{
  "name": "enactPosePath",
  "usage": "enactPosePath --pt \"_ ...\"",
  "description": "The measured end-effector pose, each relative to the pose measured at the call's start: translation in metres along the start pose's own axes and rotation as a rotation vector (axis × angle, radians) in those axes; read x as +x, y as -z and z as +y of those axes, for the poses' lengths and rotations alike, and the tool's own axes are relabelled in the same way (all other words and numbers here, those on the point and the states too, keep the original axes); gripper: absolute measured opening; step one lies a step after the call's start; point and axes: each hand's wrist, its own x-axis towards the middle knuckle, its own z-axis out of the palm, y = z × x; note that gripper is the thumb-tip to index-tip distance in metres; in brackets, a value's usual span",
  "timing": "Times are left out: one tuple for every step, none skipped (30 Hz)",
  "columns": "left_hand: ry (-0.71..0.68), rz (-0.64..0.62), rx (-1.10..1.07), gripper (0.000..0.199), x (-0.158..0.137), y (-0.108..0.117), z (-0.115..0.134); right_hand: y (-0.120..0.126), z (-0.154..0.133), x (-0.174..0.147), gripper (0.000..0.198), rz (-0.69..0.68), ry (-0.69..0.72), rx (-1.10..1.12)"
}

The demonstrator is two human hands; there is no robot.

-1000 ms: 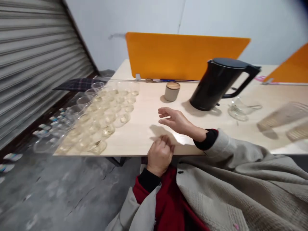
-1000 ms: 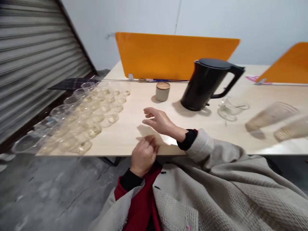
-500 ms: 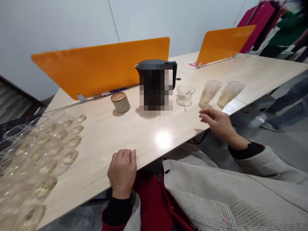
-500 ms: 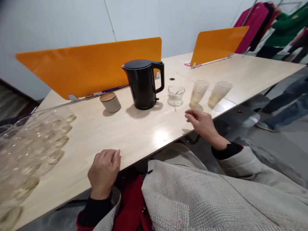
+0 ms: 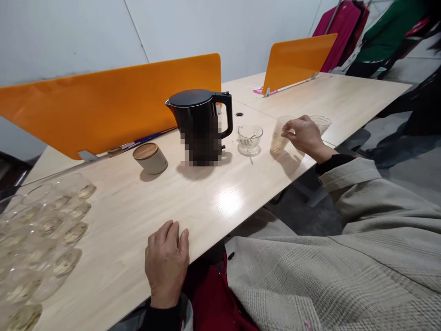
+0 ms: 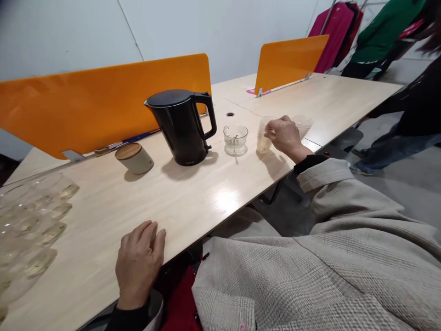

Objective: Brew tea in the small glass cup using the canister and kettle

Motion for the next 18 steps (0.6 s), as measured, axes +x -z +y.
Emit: enactPosePath --pt "0.002 0.002 -0.001 0.024 0.000 0.000 0.000 0.001 -0.001 0.001 0.008 -0.018 -0.008 0.004" --pt "0.004 0.004 0.001 0.024 0.000 0.000 0.001 0.003 -0.002 0.001 0.008 -0.031 -0.009 0.008" --pt "0.002 0.008 0.004 0.024 0.001 0.000 0.001 0.004 -0.003 -0.001 0.009 -0.040 -0.005 0.014" --pt "-0.005 0.011 0.008 0.024 0.000 0.000 0.001 0.006 -0.005 -0.003 0.009 -0.043 0.001 0.024" --pt "-0.014 0.013 0.013 0.025 0.000 0.000 0.001 0.008 -0.008 -0.006 0.009 -0.040 0.008 0.038" --pt "-0.022 0.012 0.017 0.025 0.000 0.000 0.000 0.009 -0.012 -0.010 0.008 -0.037 0.022 0.056" --pt "-0.028 0.010 0.020 0.025 0.000 0.000 0.000 0.010 -0.017 -0.015 0.008 -0.035 0.042 0.079" --pt "-0.034 0.008 0.022 0.026 0.000 0.000 0.000 0.011 -0.023 -0.020 0.009 -0.034 0.066 0.103" --pt "-0.038 0.005 0.023 0.026 0.000 0.000 -0.001 0.011 -0.029 -0.024 0.010 -0.035 0.089 0.126" --pt "-0.040 0.004 0.023 0.026 0.000 0.000 -0.001 0.011 -0.035 -0.028 0.013 -0.040 0.108 0.148" --pt "-0.041 0.005 0.022 0.026 0.000 0.000 -0.001 0.012 -0.041 -0.032 0.016 -0.047 0.120 0.170" --pt "-0.042 0.010 0.023 0.026 0.000 -0.001 -0.002 0.012 -0.047 -0.034 0.019 -0.049 0.123 0.189" --pt "-0.046 0.016 0.023 0.026 0.000 -0.001 -0.002 0.013 -0.051 -0.036 0.022 -0.047 0.124 0.204" --pt "-0.048 0.023 0.025 0.025 0.000 -0.001 -0.003 0.014 -0.054 -0.038 0.025 -0.037 0.134 0.212" --pt "-0.052 0.030 0.027 0.025 0.000 -0.002 -0.003 0.016 -0.055 -0.039 0.029 -0.016 0.149 0.213" --pt "-0.058 0.035 0.026 0.024 0.000 -0.002 -0.003 0.019 -0.054 -0.041 0.034 0.014 0.169 0.210" --pt "-0.065 0.035 0.025 0.024 0.000 -0.002 -0.003 0.023 -0.051 -0.042 0.040 0.059 0.181 0.204" --pt "-0.072 0.032 0.023 0.024 0.000 -0.002 -0.003 0.027 -0.046 -0.043 0.045 0.124 0.178 0.193"
